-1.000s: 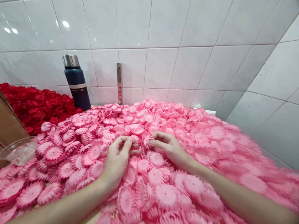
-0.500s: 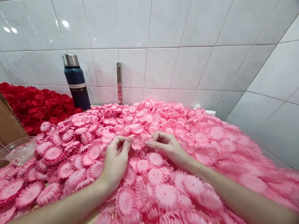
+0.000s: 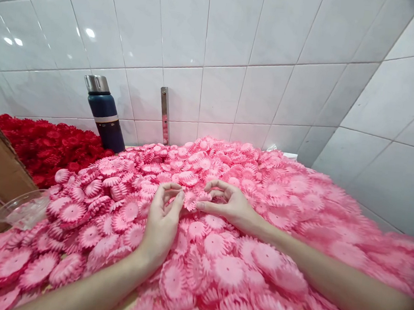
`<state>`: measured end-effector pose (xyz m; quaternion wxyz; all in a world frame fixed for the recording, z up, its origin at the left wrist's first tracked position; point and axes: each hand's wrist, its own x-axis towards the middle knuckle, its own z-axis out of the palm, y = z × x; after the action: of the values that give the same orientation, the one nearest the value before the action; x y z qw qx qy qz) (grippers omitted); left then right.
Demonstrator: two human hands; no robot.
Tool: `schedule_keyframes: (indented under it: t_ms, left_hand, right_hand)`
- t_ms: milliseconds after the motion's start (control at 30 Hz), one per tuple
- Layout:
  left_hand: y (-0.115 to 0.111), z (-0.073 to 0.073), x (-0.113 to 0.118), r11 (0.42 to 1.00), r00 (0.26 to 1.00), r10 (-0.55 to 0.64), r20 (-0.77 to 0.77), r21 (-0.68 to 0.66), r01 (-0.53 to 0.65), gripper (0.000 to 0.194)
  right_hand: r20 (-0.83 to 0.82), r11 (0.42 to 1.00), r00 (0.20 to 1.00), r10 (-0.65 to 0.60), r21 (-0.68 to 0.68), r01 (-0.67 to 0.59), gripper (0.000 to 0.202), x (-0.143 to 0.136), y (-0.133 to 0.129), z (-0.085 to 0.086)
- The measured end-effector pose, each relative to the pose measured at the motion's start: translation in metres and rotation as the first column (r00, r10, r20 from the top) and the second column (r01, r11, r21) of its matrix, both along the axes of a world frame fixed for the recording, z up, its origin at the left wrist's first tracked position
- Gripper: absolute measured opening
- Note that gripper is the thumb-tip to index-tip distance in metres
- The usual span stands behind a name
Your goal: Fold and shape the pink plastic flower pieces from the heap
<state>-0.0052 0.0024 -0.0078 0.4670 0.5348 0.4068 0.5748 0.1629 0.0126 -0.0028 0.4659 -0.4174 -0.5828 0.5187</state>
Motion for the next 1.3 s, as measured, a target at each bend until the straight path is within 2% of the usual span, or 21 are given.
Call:
schedule_keyframes:
  t_ms: [100, 200, 300, 400, 533, 667, 833, 1100, 1200, 1300]
  left_hand:
    - [0.000, 0.001, -0.002, 0.999, 0.998, -0.031, -0.047, -0.007, 0.031, 0.010]
    - [-0.001, 0.003, -0.002, 0.996, 0.994, -0.074, -0.075, -0.051, 0.070, 0.019]
    - [-0.004, 0.006, -0.001, 0.996, 0.995, -0.063, -0.080, -0.062, 0.058, 0.016]
    - [-0.005, 0.009, 0.000, 1.000, 0.995, -0.028, -0.092, -0.004, 0.027, 0.017]
    - [-0.003, 0.008, -0.001, 0.999, 0.989, 0.017, -0.145, 0.040, -0.011, 0.007]
    - [-0.003, 0.009, 0.000, 1.000, 0.982, 0.009, -0.188, 0.014, -0.006, 0.008]
    - [-0.005, 0.011, 0.001, 1.000, 0.980, 0.008, -0.197, -0.012, -0.011, 0.009]
    - [-0.002, 0.008, -0.001, 0.996, 0.972, -0.088, -0.219, 0.006, 0.092, 0.016]
    - [-0.002, 0.007, -0.001, 0.998, 0.968, -0.057, -0.244, 0.015, 0.062, 0.015]
    - [-0.001, 0.006, -0.002, 0.999, 0.971, 0.017, -0.238, 0.033, -0.010, 0.014]
  right_hand:
    - [0.075, 0.999, 0.997, -0.027, 0.028, 0.025, 0.037, 0.000, 0.000, 0.000]
    - [0.107, 0.997, 0.993, -0.049, 0.060, 0.042, 0.033, 0.000, 0.001, -0.003]
    - [0.088, 0.996, 0.995, -0.039, 0.083, 0.032, 0.028, 0.000, 0.003, -0.005]
    - [0.052, 0.995, 0.999, -0.002, 0.096, -0.003, 0.030, 0.000, 0.004, -0.004]
    - [0.015, 0.998, 1.000, 0.001, 0.068, -0.002, 0.036, 0.001, 0.004, -0.003]
    - [-0.026, 1.000, 1.000, 0.006, 0.017, -0.005, 0.033, 0.002, 0.004, -0.005]
    - [-0.116, 0.999, 0.993, -0.017, -0.035, 0.012, 0.039, 0.003, 0.005, -0.008]
    - [-0.085, 1.000, 0.996, 0.000, -0.026, -0.002, 0.034, 0.002, 0.004, -0.003]
    - [-0.090, 0.999, 0.995, 0.042, -0.018, -0.044, 0.032, 0.002, 0.005, -0.003]
    - [-0.086, 0.999, 0.996, 0.022, -0.040, -0.026, 0.032, 0.002, 0.004, -0.003]
